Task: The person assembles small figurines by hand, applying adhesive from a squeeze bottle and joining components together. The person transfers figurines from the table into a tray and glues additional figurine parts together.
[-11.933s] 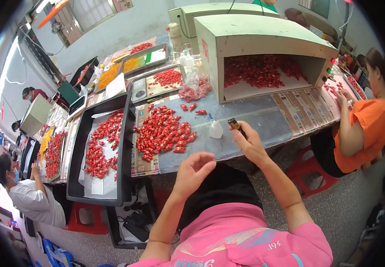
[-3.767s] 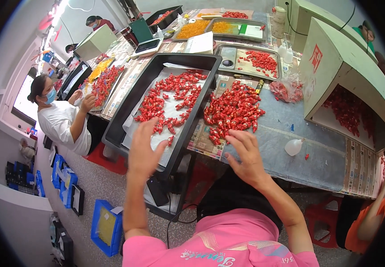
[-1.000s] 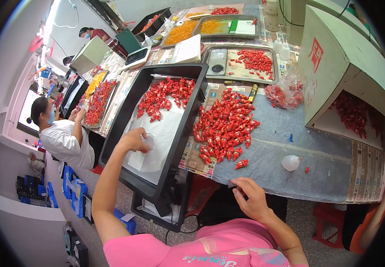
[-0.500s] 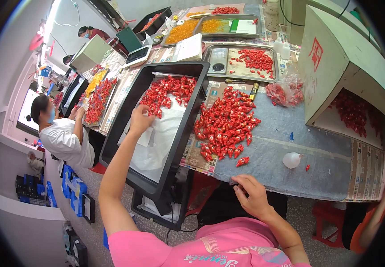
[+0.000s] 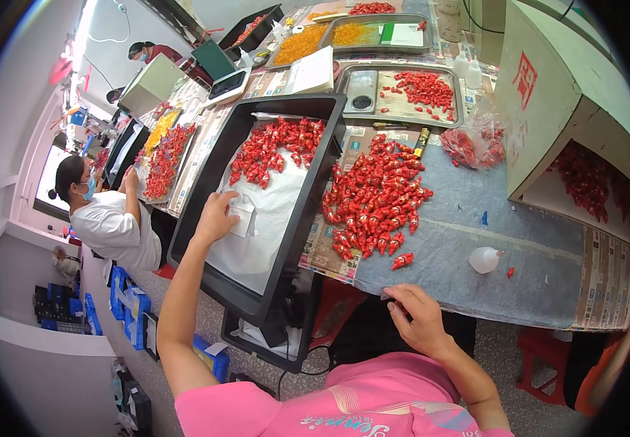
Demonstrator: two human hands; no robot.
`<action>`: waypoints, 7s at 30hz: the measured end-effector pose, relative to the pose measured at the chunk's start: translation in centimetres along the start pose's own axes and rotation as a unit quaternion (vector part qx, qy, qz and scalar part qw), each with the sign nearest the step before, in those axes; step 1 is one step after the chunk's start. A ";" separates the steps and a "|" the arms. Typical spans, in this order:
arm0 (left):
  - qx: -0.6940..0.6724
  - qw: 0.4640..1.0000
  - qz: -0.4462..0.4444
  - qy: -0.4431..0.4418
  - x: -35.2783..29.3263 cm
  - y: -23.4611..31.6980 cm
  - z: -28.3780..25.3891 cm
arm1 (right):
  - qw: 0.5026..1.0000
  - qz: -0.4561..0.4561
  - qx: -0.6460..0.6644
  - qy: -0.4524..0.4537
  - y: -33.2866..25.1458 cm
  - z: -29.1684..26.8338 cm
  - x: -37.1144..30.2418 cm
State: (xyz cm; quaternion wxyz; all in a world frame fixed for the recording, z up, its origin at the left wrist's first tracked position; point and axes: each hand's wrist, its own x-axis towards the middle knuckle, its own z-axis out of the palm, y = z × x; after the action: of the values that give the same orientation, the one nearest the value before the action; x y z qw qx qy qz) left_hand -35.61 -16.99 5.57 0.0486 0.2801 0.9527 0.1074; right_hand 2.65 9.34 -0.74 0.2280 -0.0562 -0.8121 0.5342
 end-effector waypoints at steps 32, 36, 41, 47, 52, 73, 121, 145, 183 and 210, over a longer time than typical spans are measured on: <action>-0.209 0.965 0.123 0.106 8.9 4.9 3.1 | 1.000 -0.024 -0.010 -0.008 -0.3 0.0 0.0; -0.089 0.986 0.119 0.077 6.9 6.3 1.9 | 1.000 -0.023 -0.011 -0.003 0.1 -0.2 0.0; -0.138 0.982 0.037 -0.120 5.4 7.8 2.4 | 1.000 -0.019 -0.016 0.005 -0.2 0.0 0.1; -0.219 0.973 0.052 -0.054 6.4 7.0 2.7 | 1.000 -0.008 -0.003 0.003 -0.5 0.0 0.0; -0.233 0.972 0.024 -0.029 3.8 9.6 -0.4 | 1.000 -0.014 -0.003 0.015 -0.1 0.1 -0.2; 0.040 0.977 0.210 0.004 6.4 9.2 5.4 | 0.999 -0.041 -0.005 0.024 0.2 0.1 -0.8; -0.389 0.854 0.088 0.335 0.2 27.3 13.5 | 0.944 -0.126 -0.301 0.047 5.0 -0.4 14.7; -0.548 0.775 0.056 0.310 2.9 31.5 13.8 | 0.960 -0.038 -0.147 0.237 6.0 0.1 15.9; -0.607 0.710 -0.301 -0.190 -4.2 3.2 1.4 | 0.882 0.143 -0.210 -0.397 -8.0 20.3 21.4; -0.228 0.898 0.258 0.275 -9.9 22.3 9.2 | 0.912 0.127 -0.387 -0.045 2.8 -3.1 12.9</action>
State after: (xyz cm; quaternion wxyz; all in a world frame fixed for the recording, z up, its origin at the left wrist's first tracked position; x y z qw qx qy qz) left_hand -14.24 -2.50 2.07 -0.1821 0.4566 0.7720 0.4029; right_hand -7.89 17.41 1.74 0.0819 -0.2184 -0.9507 0.2044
